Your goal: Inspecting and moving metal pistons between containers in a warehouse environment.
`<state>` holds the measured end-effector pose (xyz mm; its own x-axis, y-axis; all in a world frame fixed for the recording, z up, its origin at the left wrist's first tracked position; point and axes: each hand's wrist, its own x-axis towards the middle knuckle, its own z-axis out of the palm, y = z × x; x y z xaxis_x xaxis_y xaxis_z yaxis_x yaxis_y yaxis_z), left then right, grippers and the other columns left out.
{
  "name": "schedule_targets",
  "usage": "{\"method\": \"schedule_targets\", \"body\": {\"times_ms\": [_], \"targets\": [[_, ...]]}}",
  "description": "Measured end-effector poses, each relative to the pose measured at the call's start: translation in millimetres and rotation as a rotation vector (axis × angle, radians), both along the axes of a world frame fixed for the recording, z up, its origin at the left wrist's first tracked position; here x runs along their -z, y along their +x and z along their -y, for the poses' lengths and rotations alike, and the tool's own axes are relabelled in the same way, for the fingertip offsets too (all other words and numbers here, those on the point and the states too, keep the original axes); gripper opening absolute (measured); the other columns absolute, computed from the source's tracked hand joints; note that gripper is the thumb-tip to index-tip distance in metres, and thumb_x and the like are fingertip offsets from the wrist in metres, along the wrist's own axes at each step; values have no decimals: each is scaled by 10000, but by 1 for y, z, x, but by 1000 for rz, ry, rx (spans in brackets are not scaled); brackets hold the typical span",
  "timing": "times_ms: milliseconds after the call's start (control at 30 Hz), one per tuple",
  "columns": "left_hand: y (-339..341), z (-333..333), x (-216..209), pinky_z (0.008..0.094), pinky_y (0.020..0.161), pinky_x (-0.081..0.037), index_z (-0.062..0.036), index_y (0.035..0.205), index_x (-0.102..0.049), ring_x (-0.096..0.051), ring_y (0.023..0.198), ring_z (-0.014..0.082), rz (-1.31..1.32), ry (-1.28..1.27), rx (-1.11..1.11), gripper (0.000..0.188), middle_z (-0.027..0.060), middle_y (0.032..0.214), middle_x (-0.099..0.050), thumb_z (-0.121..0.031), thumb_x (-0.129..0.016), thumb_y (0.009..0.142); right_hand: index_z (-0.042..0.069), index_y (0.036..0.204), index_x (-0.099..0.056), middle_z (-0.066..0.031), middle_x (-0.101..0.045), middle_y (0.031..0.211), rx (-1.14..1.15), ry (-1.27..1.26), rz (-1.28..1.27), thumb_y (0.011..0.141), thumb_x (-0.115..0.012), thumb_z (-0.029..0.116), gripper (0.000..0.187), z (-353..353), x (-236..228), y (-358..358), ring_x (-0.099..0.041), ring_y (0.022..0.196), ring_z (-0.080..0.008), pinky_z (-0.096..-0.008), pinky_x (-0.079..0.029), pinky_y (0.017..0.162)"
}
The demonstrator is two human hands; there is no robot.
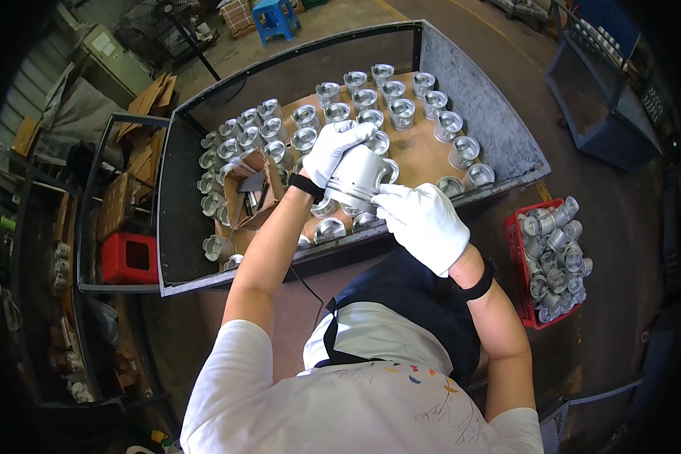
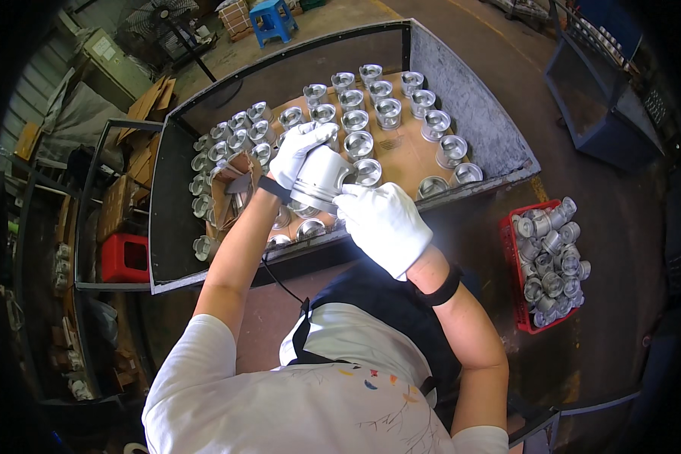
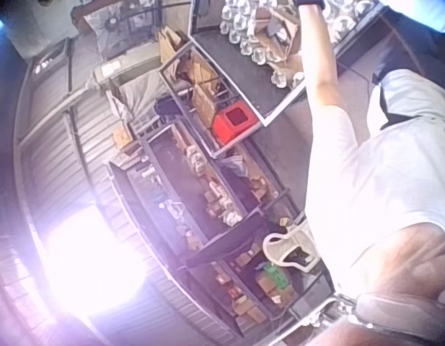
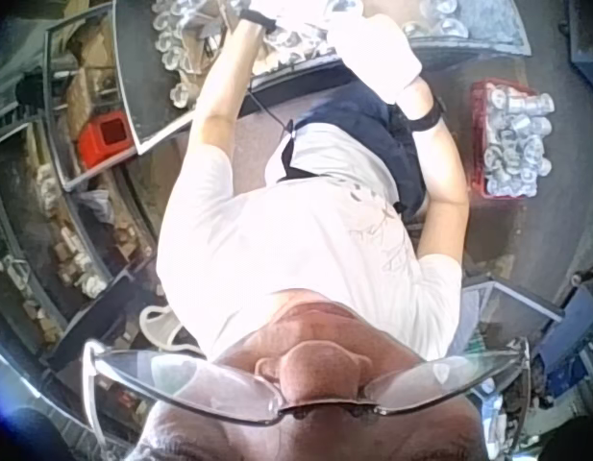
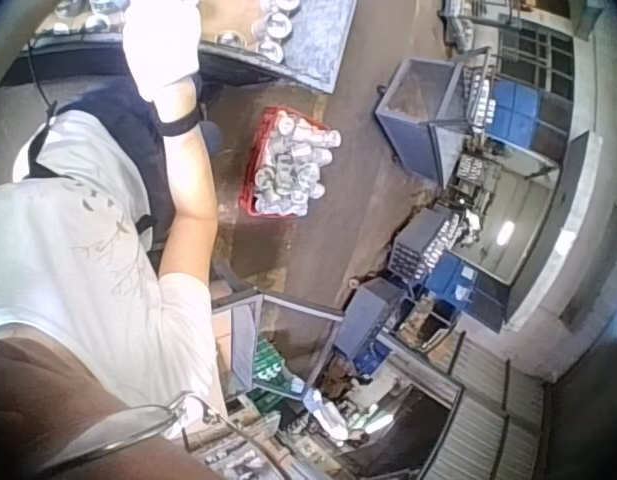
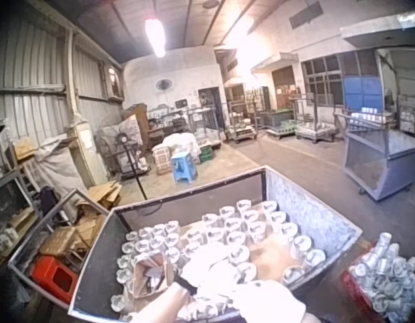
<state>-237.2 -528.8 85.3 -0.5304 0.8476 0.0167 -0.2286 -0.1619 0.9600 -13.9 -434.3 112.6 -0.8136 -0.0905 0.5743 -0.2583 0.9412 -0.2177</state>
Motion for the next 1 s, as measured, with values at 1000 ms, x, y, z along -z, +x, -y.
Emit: {"method": "schedule_targets", "body": {"times_ms": [1000], "targets": [[56,-26,-3,425,1025,-462,-14,1247,-581,-615,1128,280,919,274,395,401,154,1271,-621,-311,-477,999,16,1004,-703,10,-624,687,167,-1477,277,807,-743,89,214,-71,-34,-39,-414,441,-38,-223,-308,395]]}}
